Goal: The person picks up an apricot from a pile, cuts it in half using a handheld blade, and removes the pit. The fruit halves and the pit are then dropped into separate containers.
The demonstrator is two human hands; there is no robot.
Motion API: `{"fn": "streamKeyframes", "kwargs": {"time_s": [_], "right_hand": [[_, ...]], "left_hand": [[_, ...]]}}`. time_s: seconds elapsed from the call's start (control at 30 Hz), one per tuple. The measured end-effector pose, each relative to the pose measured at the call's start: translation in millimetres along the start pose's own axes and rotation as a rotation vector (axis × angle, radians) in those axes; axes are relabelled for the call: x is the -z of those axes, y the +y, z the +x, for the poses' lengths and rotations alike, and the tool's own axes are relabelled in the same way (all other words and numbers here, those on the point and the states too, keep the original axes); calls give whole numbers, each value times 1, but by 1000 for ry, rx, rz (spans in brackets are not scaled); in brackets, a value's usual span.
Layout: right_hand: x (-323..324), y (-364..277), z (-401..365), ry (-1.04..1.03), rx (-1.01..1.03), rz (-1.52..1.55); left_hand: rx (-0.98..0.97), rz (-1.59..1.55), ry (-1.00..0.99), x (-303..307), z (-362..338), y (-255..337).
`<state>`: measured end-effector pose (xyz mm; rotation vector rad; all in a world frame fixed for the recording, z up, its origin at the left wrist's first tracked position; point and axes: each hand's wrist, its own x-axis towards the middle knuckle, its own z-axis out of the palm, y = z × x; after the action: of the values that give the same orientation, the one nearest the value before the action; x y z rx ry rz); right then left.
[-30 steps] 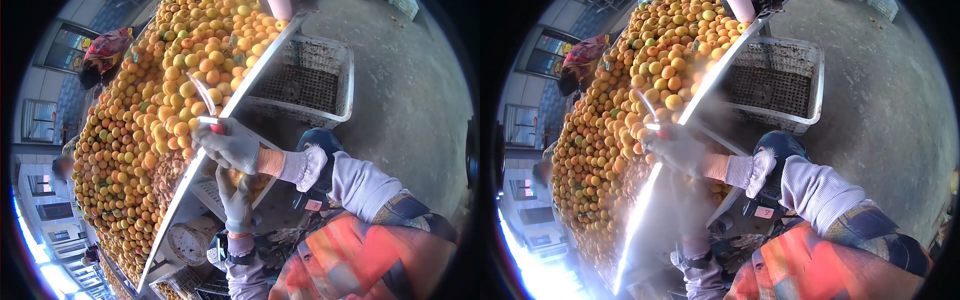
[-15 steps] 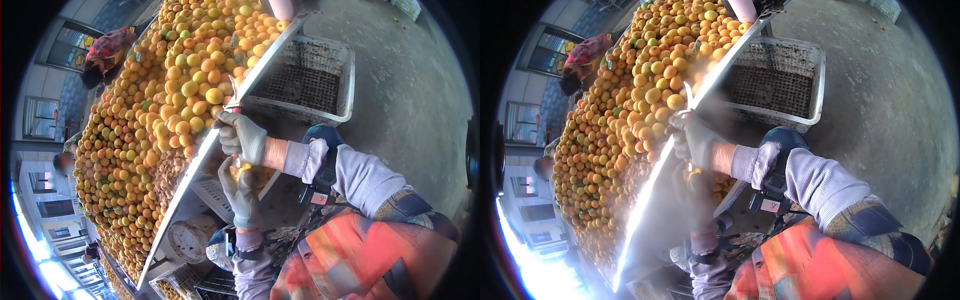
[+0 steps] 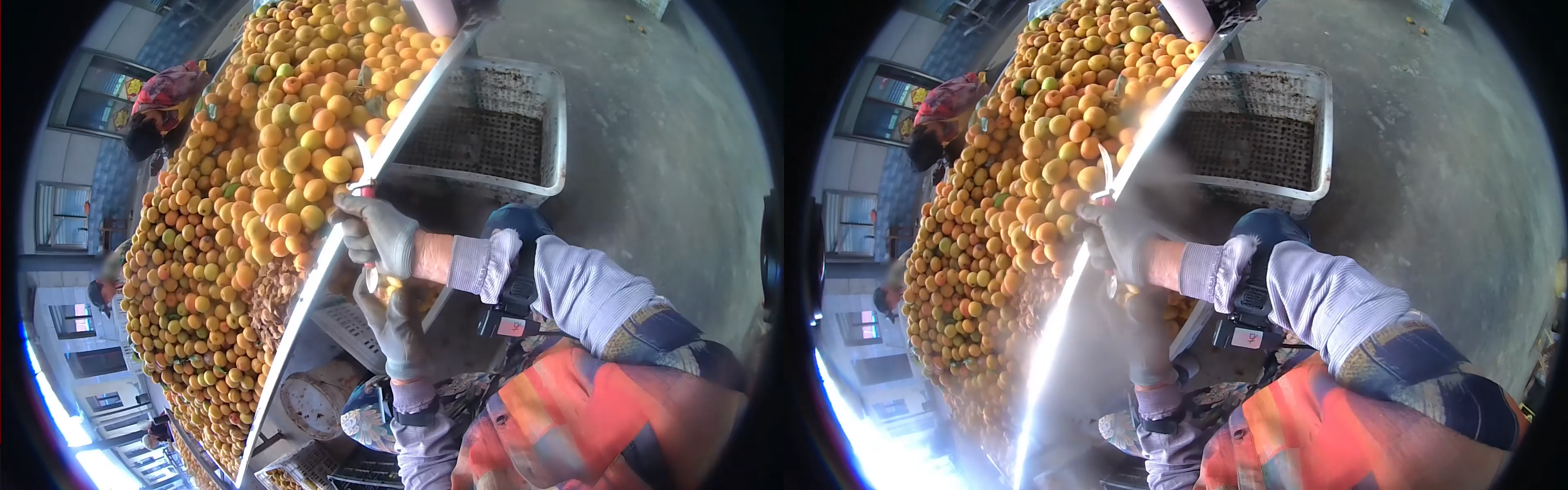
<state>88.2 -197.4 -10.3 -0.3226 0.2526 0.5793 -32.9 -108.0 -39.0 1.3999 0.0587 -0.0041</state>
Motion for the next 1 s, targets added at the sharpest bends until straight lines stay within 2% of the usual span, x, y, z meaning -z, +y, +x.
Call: {"fn": "streamKeyframes", "kwargs": {"time_s": [0.03,0.07,0.17,0.23,0.47,0.57,0.63,0.7,0.77,0.87,0.9,0.97,1.0], "right_hand": [[-6,-2,-2,-11,-3,0],[-13,-5,-9,-17,62,-78],[-12,-4,-15,-119,151,-161],[-12,-3,-16,-116,204,-296],[-9,-5,-20,-134,142,-302],[-12,-5,-25,-179,118,-353],[-7,-3,-20,-129,117,-271],[-3,-2,-14,-196,97,-298],[-2,3,-10,-119,222,-398],[4,4,-6,-117,226,-378],[5,6,-6,-111,231,-371],[4,4,-5,-91,233,-420],[4,3,-5,-68,241,-468]], "left_hand": [[-17,-97,-17,-2,3,7],[74,69,7,7,2,3],[-44,175,26,6,4,6],[-10,215,16,15,4,4],[20,344,-6,10,2,18],[-15,237,-55,14,6,12],[25,263,-59,13,6,19],[48,288,-49,19,8,20],[-422,1072,-126,28,10,12],[-492,1180,-68,24,11,7],[-488,1180,-65,18,9,7],[82,124,145,-3,7,21],[81,123,146,-1,7,18]]}}
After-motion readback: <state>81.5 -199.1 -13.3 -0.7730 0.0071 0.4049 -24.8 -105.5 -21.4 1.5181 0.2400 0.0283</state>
